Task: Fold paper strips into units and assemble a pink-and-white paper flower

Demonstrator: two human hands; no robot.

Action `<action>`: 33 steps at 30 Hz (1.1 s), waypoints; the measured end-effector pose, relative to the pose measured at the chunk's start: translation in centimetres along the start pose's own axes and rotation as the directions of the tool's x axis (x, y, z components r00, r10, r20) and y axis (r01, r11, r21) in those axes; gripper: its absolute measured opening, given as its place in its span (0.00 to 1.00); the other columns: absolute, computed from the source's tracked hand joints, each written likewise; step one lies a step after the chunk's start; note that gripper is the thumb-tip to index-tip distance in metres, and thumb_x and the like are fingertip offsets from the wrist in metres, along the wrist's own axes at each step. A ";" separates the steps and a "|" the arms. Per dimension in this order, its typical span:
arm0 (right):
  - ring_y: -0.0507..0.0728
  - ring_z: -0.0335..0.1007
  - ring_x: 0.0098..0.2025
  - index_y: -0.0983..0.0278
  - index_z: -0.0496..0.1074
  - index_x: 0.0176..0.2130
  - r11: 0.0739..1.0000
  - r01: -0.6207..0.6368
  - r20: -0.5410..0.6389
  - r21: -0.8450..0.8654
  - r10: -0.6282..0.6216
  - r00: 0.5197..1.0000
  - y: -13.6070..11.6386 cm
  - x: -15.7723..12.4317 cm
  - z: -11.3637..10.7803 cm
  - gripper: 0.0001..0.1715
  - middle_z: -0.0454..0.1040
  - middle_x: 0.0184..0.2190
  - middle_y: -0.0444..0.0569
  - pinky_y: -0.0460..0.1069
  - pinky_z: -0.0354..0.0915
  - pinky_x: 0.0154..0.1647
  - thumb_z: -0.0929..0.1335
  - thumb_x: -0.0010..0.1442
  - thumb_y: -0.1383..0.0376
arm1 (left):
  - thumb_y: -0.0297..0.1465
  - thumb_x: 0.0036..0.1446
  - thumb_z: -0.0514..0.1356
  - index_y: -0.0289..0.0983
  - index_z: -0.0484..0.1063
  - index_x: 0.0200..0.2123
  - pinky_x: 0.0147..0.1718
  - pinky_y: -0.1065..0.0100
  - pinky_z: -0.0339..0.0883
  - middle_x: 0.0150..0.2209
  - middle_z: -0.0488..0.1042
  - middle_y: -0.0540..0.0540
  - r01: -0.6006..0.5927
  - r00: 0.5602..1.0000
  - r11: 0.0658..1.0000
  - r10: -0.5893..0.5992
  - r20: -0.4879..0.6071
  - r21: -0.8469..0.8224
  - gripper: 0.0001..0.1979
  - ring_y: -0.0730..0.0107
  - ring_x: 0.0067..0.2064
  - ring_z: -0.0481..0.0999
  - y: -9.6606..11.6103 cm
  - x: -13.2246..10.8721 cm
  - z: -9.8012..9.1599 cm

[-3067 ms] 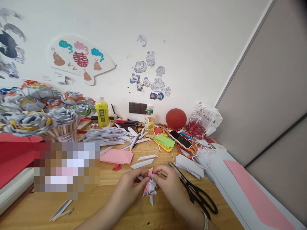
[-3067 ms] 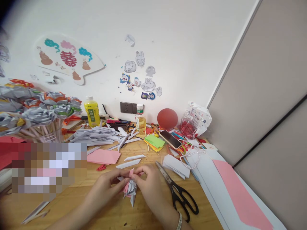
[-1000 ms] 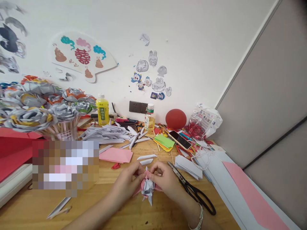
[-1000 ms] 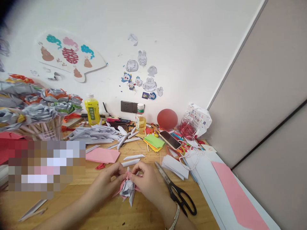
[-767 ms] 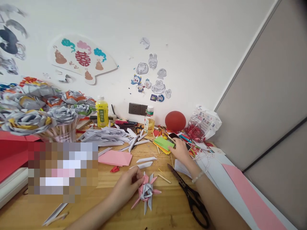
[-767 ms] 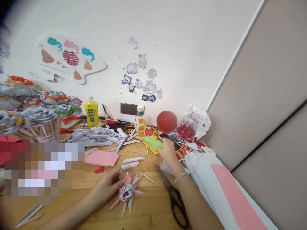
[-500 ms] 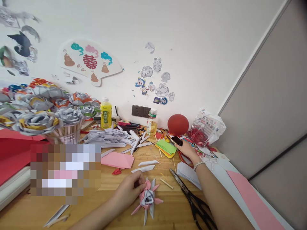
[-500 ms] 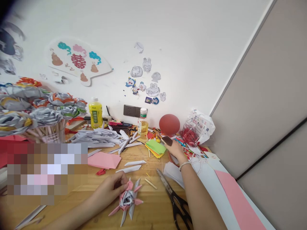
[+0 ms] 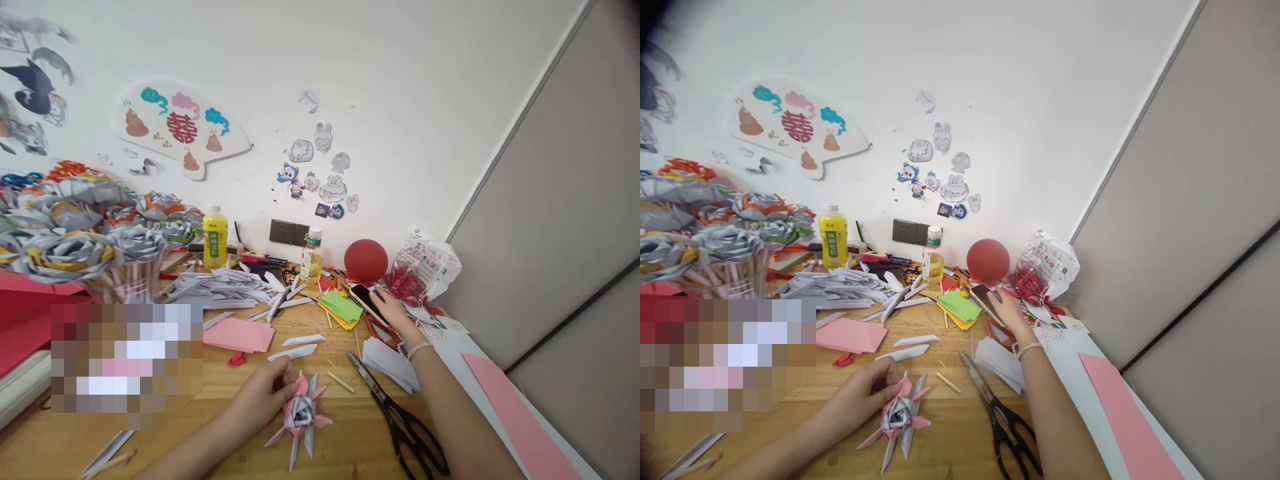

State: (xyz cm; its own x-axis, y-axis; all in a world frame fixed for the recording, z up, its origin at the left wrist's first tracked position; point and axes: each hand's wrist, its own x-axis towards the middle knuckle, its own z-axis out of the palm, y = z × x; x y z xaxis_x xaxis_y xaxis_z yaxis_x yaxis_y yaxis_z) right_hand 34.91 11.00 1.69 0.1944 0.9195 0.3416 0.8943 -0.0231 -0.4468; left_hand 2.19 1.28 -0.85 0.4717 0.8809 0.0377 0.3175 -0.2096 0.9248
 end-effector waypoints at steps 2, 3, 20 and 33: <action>0.60 0.62 0.51 0.61 0.73 0.44 0.999 0.039 -0.055 -0.016 -0.040 0.998 1.1 -0.6 -0.3 0.23 0.70 0.50 0.51 0.54 0.54 0.52 0.56 0.62 0.56 | 0.36 0.48 0.54 0.38 0.59 0.23 0.24 0.71 0.55 0.22 0.64 0.54 -0.003 1.000 1.000 0.003 0.016 0.000 0.09 0.71 0.25 0.63 -0.3 0.1 0.0; 0.61 0.60 0.52 0.61 0.74 0.42 0.998 0.051 -0.081 -0.025 -0.053 0.995 1.6 -1.0 -0.5 0.23 0.70 0.50 0.51 0.56 0.52 0.53 0.56 0.61 0.56 | 0.36 0.48 0.54 0.38 0.59 0.23 0.24 0.71 0.55 0.22 0.64 0.53 -0.004 1.000 1.000 0.004 0.020 0.001 0.08 0.71 0.25 0.64 -0.4 0.1 0.0; 0.59 0.62 0.45 0.66 0.75 0.38 0.984 0.179 -0.362 -0.012 -0.171 0.916 3.3 -5.9 -0.1 0.26 0.73 0.41 0.54 0.54 0.57 0.47 0.52 0.63 0.65 | 0.41 0.50 0.54 0.38 0.59 0.23 0.23 0.72 0.55 0.22 0.63 0.54 -0.018 0.999 0.999 0.017 0.039 0.033 0.13 0.72 0.24 0.63 -1.1 0.6 -0.2; 0.59 0.63 0.43 0.65 0.73 0.37 0.964 0.264 -0.385 -0.024 -0.253 0.888 2.7 -6.1 0.0 0.22 0.73 0.38 0.53 0.56 0.58 0.46 0.53 0.64 0.65 | 0.43 0.51 0.56 0.38 0.60 0.24 0.24 0.71 0.57 0.22 0.65 0.53 -0.028 0.998 0.999 0.029 0.054 -0.023 0.15 0.71 0.25 0.65 -2.0 0.7 -0.4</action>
State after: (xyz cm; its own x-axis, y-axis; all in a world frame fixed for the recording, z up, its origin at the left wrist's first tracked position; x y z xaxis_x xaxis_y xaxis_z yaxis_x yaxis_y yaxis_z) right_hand 36.13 5.33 -1.63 0.1012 0.6712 0.7343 0.9233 0.2115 -0.3207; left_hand 1.54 2.50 -2.55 0.5244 0.8503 0.0442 0.2850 -0.2242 0.9319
